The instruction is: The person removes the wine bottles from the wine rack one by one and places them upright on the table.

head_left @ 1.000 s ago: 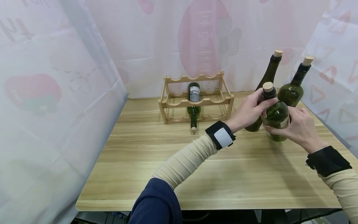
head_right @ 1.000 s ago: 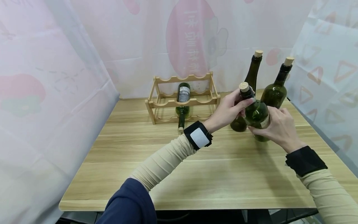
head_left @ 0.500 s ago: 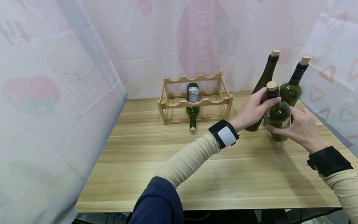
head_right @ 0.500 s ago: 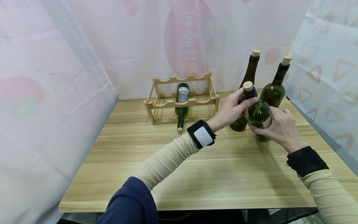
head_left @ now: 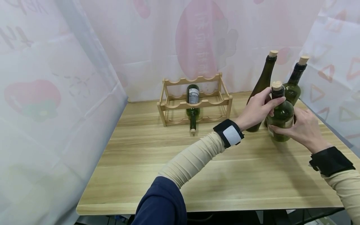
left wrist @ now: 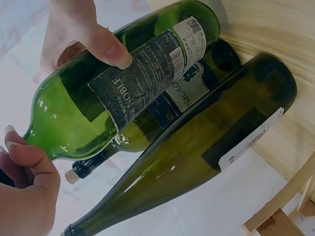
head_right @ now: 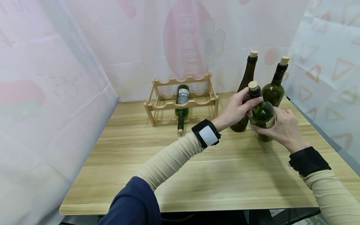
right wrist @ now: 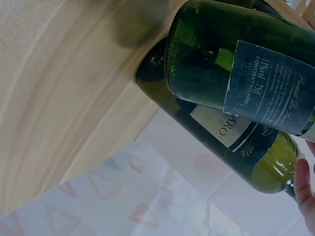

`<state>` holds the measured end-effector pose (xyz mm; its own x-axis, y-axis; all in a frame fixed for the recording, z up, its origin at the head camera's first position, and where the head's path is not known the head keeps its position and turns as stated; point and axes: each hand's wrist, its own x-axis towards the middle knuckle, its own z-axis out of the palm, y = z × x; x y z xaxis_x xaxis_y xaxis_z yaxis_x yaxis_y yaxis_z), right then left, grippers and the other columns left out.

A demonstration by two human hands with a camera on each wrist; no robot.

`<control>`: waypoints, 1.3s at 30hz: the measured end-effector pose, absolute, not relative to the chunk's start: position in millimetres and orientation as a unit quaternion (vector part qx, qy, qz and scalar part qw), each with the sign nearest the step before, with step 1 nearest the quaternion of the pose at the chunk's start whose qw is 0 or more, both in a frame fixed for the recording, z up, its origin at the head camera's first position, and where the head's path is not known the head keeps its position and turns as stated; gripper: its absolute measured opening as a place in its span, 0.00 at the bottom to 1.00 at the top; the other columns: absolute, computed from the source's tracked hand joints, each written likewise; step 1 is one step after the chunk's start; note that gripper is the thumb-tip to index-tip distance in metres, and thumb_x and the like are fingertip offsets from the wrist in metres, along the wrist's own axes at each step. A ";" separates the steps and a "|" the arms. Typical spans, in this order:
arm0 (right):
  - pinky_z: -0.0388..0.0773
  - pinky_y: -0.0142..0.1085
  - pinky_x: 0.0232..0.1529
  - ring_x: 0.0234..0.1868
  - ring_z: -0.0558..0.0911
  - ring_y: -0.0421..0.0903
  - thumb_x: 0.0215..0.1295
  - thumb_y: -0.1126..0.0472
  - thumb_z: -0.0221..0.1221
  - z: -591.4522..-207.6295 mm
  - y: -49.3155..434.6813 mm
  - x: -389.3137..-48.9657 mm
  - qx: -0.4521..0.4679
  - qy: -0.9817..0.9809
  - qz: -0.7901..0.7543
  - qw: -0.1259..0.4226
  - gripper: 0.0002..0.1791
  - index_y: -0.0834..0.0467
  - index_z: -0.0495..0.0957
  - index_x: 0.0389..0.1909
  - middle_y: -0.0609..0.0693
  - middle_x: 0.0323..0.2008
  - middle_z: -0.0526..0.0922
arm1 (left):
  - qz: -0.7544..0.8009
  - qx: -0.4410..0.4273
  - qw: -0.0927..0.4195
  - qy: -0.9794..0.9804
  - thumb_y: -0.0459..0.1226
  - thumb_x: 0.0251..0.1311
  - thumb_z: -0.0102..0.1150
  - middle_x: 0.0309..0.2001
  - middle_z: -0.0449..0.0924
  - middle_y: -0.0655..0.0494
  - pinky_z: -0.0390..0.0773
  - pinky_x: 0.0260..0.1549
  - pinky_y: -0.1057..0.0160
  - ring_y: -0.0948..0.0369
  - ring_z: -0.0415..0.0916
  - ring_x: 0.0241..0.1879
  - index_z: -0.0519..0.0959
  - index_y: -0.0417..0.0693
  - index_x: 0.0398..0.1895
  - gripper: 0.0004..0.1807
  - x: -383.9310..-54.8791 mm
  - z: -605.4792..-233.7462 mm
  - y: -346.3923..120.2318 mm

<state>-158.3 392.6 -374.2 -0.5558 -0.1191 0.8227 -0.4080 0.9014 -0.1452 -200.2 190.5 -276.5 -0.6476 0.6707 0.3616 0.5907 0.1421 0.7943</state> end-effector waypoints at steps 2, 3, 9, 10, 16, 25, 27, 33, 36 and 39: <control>0.56 0.34 0.26 0.20 0.63 0.43 0.41 0.20 0.56 -375.0 393.9 -158.9 0.153 -0.869 0.164 0.441 0.51 0.66 0.77 0.42 0.55 0.19 0.75 | 0.503 0.417 0.035 0.756 0.44 0.70 0.51 0.21 0.73 0.56 0.74 0.26 0.76 0.64 0.76 0.24 0.70 0.51 0.54 0.14 -200.4 -276.3 192.4; 0.56 0.33 0.25 0.20 0.62 0.42 0.39 0.23 0.62 -375.4 394.5 -159.2 0.154 -0.870 0.166 0.438 0.49 0.66 0.77 0.43 0.54 0.19 0.74 | 0.502 0.416 0.033 0.758 0.44 0.70 0.51 0.21 0.73 0.56 0.73 0.26 0.75 0.65 0.76 0.23 0.70 0.52 0.55 0.14 -200.5 -276.2 193.6; 0.56 0.32 0.23 0.18 0.61 0.34 0.21 0.55 0.78 -380.2 395.9 -161.1 0.140 -0.877 0.189 0.419 0.39 0.66 0.77 0.42 0.51 0.15 0.70 | 0.499 0.403 0.036 0.766 0.45 0.70 0.51 0.21 0.72 0.57 0.73 0.25 0.76 0.68 0.73 0.22 0.71 0.52 0.57 0.16 -201.6 -276.9 202.9; 0.56 0.31 0.22 0.18 0.61 0.34 0.20 0.57 0.78 -381.4 395.8 -161.1 0.135 -0.878 0.194 0.416 0.39 0.66 0.77 0.42 0.51 0.15 0.69 | 0.500 0.400 0.037 0.767 0.45 0.70 0.51 0.22 0.72 0.58 0.73 0.25 0.76 0.68 0.72 0.22 0.71 0.52 0.56 0.16 -201.7 -277.5 204.5; 0.55 0.29 0.20 0.18 0.60 0.31 0.22 0.59 0.79 -389.0 396.7 -159.7 0.096 -0.888 0.218 0.395 0.36 0.65 0.77 0.39 0.53 0.14 0.69 | 0.505 0.386 0.049 0.770 0.46 0.70 0.51 0.24 0.72 0.58 0.72 0.27 0.77 0.68 0.71 0.23 0.71 0.52 0.57 0.16 -202.3 -281.6 212.4; 0.56 0.28 0.20 0.18 0.61 0.31 0.28 0.59 0.79 -390.0 397.8 -157.9 0.064 -0.894 0.240 0.372 0.34 0.63 0.76 0.41 0.54 0.16 0.71 | 0.508 0.363 0.058 0.779 0.46 0.70 0.51 0.35 0.78 0.60 0.74 0.30 0.79 0.70 0.76 0.30 0.72 0.54 0.57 0.16 -203.4 -280.9 223.2; 0.57 0.28 0.20 0.18 0.62 0.31 0.30 0.59 0.79 -389.9 398.7 -157.9 0.062 -0.893 0.252 0.368 0.33 0.63 0.76 0.42 0.53 0.17 0.71 | 0.497 0.363 0.054 0.787 0.47 0.70 0.50 0.42 0.80 0.62 0.75 0.35 0.79 0.72 0.78 0.37 0.72 0.54 0.57 0.16 -204.4 -279.1 226.3; 0.58 0.27 0.20 0.19 0.64 0.31 0.38 0.59 0.78 -391.0 404.8 -153.0 0.021 -0.890 0.302 0.341 0.36 0.59 0.75 0.52 0.47 0.23 0.71 | 0.413 0.387 0.024 0.824 0.49 0.70 0.48 0.47 0.80 0.65 0.71 0.43 0.81 0.74 0.77 0.47 0.71 0.54 0.55 0.16 -207.0 -270.4 244.8; 0.58 0.28 0.19 0.17 0.63 0.31 0.40 0.57 0.77 -391.9 407.4 -151.8 -0.004 -0.893 0.305 0.330 0.35 0.56 0.75 0.52 0.47 0.22 0.70 | 0.392 0.381 0.027 0.837 0.49 0.71 0.47 0.44 0.79 0.66 0.70 0.41 0.81 0.74 0.76 0.44 0.71 0.55 0.53 0.14 -207.3 -266.8 254.2; 0.59 0.27 0.19 0.17 0.63 0.31 0.40 0.56 0.77 -393.2 408.2 -153.0 -0.011 -0.895 0.302 0.327 0.32 0.55 0.75 0.48 0.46 0.22 0.68 | 0.381 0.369 0.030 0.847 0.49 0.71 0.46 0.42 0.78 0.67 0.70 0.37 0.80 0.74 0.75 0.41 0.71 0.56 0.49 0.12 -207.5 -264.9 261.1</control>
